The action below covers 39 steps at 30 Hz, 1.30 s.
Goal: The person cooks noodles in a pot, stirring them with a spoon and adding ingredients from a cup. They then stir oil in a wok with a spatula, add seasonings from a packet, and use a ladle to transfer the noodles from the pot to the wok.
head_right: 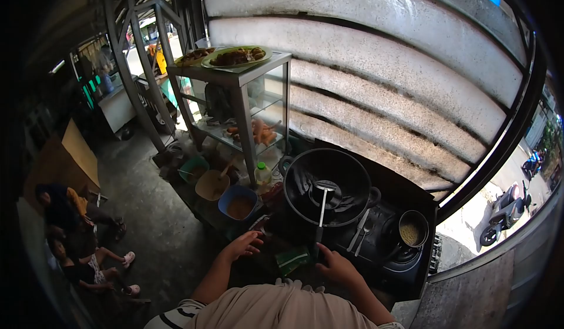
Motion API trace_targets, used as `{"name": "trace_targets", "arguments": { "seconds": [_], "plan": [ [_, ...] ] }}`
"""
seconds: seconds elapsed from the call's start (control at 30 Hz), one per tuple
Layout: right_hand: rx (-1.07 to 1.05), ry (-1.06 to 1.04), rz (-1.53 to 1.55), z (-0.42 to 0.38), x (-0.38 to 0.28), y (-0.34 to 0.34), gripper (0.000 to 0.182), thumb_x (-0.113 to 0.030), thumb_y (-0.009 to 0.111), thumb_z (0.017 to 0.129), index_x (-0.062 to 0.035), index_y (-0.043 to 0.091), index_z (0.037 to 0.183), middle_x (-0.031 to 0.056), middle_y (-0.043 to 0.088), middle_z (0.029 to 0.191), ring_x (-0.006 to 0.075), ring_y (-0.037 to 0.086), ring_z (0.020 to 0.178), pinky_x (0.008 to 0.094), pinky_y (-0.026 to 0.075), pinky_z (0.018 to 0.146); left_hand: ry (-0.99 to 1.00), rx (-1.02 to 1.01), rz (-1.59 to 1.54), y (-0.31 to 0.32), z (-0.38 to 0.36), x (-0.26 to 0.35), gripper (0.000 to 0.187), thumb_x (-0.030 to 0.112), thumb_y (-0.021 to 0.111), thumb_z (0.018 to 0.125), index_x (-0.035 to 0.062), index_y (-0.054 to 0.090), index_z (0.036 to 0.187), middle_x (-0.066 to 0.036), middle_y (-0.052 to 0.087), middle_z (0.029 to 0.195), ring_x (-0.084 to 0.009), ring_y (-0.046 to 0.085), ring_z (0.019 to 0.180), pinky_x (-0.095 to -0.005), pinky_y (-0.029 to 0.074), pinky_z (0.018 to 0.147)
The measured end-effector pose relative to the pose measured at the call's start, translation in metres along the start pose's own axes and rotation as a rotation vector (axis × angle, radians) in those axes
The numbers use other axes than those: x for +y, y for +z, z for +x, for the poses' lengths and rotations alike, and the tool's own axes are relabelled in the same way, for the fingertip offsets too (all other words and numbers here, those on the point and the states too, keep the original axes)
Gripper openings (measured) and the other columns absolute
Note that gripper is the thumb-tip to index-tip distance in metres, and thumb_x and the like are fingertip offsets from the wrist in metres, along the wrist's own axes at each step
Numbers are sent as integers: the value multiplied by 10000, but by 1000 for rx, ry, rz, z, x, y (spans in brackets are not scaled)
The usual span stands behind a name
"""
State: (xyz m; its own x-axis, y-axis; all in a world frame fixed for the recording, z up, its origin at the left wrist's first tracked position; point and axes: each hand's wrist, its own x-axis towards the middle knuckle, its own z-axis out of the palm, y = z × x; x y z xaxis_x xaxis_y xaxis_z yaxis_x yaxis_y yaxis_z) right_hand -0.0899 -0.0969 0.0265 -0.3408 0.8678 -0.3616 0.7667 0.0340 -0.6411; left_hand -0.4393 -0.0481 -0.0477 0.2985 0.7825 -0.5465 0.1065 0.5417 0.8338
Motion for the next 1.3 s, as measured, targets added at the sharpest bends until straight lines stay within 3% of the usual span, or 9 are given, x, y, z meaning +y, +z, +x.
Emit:
{"name": "trace_targets", "arguments": {
  "seconds": [0.1, 0.3, 0.57, 0.7, 0.8, 0.87, 0.9, 1.13, 1.3],
  "plan": [
    [143, 84, -212, 18, -21, 6, 694, -345, 623, 829, -230, 296, 1431, 194, 564, 1087, 345, 610, 924, 410, 486, 816, 41, 34, 31, -40, 0, 9, 501, 497, 433, 939, 169, 434, 1318, -34, 582, 1163, -130, 607, 834, -276, 445, 723],
    [334, 246, -178, 50, -39, 20, 620, -387, 619, 829, -213, 392, 1379, 183, 563, 1080, 333, 614, 925, 416, 485, 804, 42, 74, 90, -123, 12, 14, 489, 485, 440, 940, 166, 446, 1311, -27, 588, 1159, -117, 619, 762, -254, 434, 660],
    [582, 455, -89, 57, -26, 20, 647, -36, 557, 776, -109, 341, 1381, 261, 578, 1039, 431, 563, 979, 482, 442, 862, 124, 13, 168, -154, 55, 53, 461, 439, 438, 954, 144, 442, 1309, -23, 593, 1143, -107, 622, 732, -241, 405, 612],
    [608, 274, 63, 42, -1, -4, 591, -43, 518, 822, -99, 333, 1380, 322, 549, 1118, 468, 522, 1062, 459, 417, 917, 185, 49, 177, -155, 65, 67, 435, 413, 450, 956, 135, 456, 1291, -13, 599, 1100, -97, 619, 712, -217, 390, 564],
    [680, 252, 99, 41, 49, -2, 544, -91, 497, 880, -150, 320, 1392, 220, 615, 965, 387, 619, 831, 444, 490, 737, 220, 89, 148, -172, 73, 65, 410, 398, 456, 956, 142, 470, 1276, -7, 599, 1068, -84, 605, 690, -202, 375, 526],
    [584, 424, 696, 33, 35, -18, 504, -135, 460, 932, -205, 302, 1406, 83, 558, 816, 197, 535, 569, 353, 456, 513, 216, 110, 119, -185, 75, 66, 396, 388, 459, 956, 145, 477, 1268, -5, 599, 1052, -77, 594, 675, -197, 369, 510],
    [579, 403, 867, 30, 32, -19, 492, -150, 423, 956, -241, 279, 1417, 8, 458, 766, 79, 374, 500, 259, 370, 429, 233, 135, 65, -190, 74, 66, 383, 373, 462, 956, 145, 478, 1265, -5, 598, 1042, -74, 580, 656, -189, 361, 499],
    [409, 582, 1451, 34, -5, -22, 426, -145, 382, 960, -228, 302, 1370, 43, 478, 817, 88, 361, 522, 217, 341, 442, 243, 183, -59, -206, 71, 61, 342, 354, 463, 962, 164, 488, 1245, -5, 583, 1013, -65, 541, 647, -168, 344, 489],
    [222, 411, 2046, 92, -26, 3, 234, -133, 364, 967, -170, 385, 1197, 51, 484, 810, 66, 344, 506, 182, 303, 416, 193, 149, -78, -211, 66, 48, 365, 341, 454, 962, 140, 478, 1265, -20, 590, 1046, -75, 550, 647, -176, 351, 496]
  ]
}}
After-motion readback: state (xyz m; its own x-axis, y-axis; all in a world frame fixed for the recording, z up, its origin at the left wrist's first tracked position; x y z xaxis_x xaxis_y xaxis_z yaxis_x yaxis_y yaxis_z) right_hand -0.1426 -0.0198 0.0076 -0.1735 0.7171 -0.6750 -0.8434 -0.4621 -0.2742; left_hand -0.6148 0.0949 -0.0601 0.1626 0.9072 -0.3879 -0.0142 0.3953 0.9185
